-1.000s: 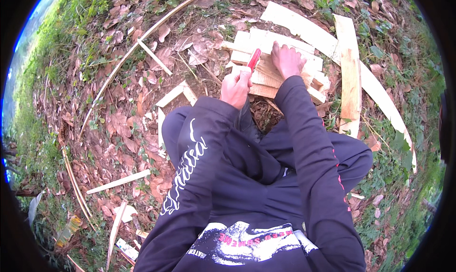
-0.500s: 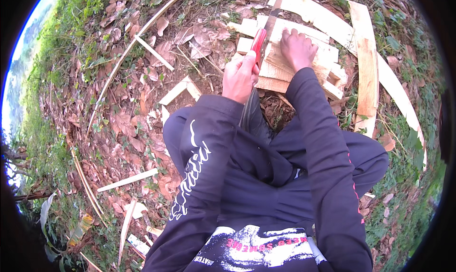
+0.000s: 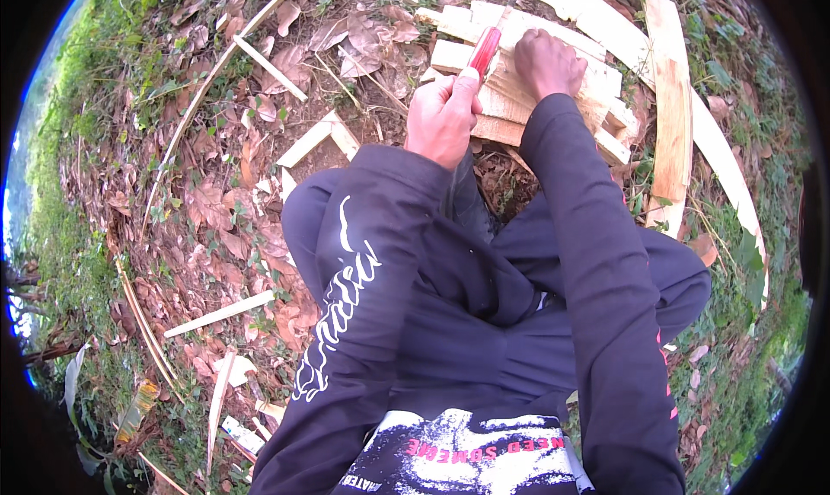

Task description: The person sits on the ground and uses a red hand saw to cut a piece of light-colored wood into smaller sections. They hold the wood with one hand and saw with the other, then inspect the cut pieces.

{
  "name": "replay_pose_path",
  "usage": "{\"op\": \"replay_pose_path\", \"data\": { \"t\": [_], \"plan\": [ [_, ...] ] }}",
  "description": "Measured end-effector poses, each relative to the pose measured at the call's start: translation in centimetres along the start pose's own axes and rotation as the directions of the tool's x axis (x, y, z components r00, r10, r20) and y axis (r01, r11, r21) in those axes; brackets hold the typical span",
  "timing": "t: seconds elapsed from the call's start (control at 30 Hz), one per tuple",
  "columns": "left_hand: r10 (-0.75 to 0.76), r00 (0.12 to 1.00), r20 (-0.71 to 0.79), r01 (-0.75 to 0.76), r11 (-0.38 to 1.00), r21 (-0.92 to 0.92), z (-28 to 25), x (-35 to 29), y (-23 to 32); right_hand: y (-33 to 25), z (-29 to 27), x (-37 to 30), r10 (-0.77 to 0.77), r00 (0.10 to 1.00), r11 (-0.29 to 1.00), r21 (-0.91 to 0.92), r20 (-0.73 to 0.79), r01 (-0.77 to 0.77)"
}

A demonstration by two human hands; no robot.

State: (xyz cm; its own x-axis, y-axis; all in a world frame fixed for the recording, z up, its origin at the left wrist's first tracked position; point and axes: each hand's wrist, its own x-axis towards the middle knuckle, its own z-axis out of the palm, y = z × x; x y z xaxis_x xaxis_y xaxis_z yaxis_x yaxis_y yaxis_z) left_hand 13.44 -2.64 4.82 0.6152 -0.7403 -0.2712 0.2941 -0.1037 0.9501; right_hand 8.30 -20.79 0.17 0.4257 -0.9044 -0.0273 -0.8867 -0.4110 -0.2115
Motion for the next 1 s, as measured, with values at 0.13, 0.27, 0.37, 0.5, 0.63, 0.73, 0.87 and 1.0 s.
{"op": "replay_pose_path", "data": {
  "t": [0.13, 0.27, 0.37, 0.5, 0.63, 0.73, 0.87, 1.0],
  "plan": [
    [-0.028, 0.999, -0.016, 0.028, 0.999, 0.023, 0.2, -0.2, 0.4, -0.1, -0.1, 0.1, 0.021, 1.000, 1.000, -0.023, 0.018, -0.021],
    [-0.019, 1.000, -0.011, 0.019, 0.999, 0.037, 0.4, -0.3, 0.5, -0.2, -0.1, -0.1, 0.030, 0.999, 0.999, -0.018, 0.033, -0.030],
    [-0.016, 1.000, -0.018, 0.017, 0.999, 0.050, 0.5, -0.1, 0.3, -0.3, -0.4, -0.3, 0.034, 0.999, 0.999, -0.008, 0.023, -0.034],
    [-0.042, 0.999, -0.029, 0.043, 0.999, 0.030, 0.8, -0.6, 0.9, -0.6, -0.9, -0.3, 0.056, 0.997, 0.998, -0.006, 0.056, -0.055],
    [-0.097, 0.994, -0.056, 0.103, 0.989, 0.106, 0.9, -1.7, 2.2, -0.3, -0.3, -0.3, 0.046, 0.999, 0.999, -0.010, 0.010, -0.046],
    [-0.107, 0.992, -0.067, 0.114, 0.985, 0.131, 1.1, -1.7, 3.2, -0.1, 0.1, -0.1, 0.023, 1.000, 1.000, -0.007, -0.010, -0.023],
    [-0.141, 0.987, -0.082, 0.150, 0.983, 0.109, 0.8, -2.0, 3.5, -0.3, -0.1, -0.1, 0.030, 0.999, 0.999, -0.014, 0.036, -0.029],
    [-0.183, 0.979, -0.084, 0.192, 0.974, 0.118, 1.1, -3.3, 4.4, -0.3, -0.1, -0.3, 0.043, 0.999, 0.999, 0.024, -0.014, -0.043]
  ]
}}
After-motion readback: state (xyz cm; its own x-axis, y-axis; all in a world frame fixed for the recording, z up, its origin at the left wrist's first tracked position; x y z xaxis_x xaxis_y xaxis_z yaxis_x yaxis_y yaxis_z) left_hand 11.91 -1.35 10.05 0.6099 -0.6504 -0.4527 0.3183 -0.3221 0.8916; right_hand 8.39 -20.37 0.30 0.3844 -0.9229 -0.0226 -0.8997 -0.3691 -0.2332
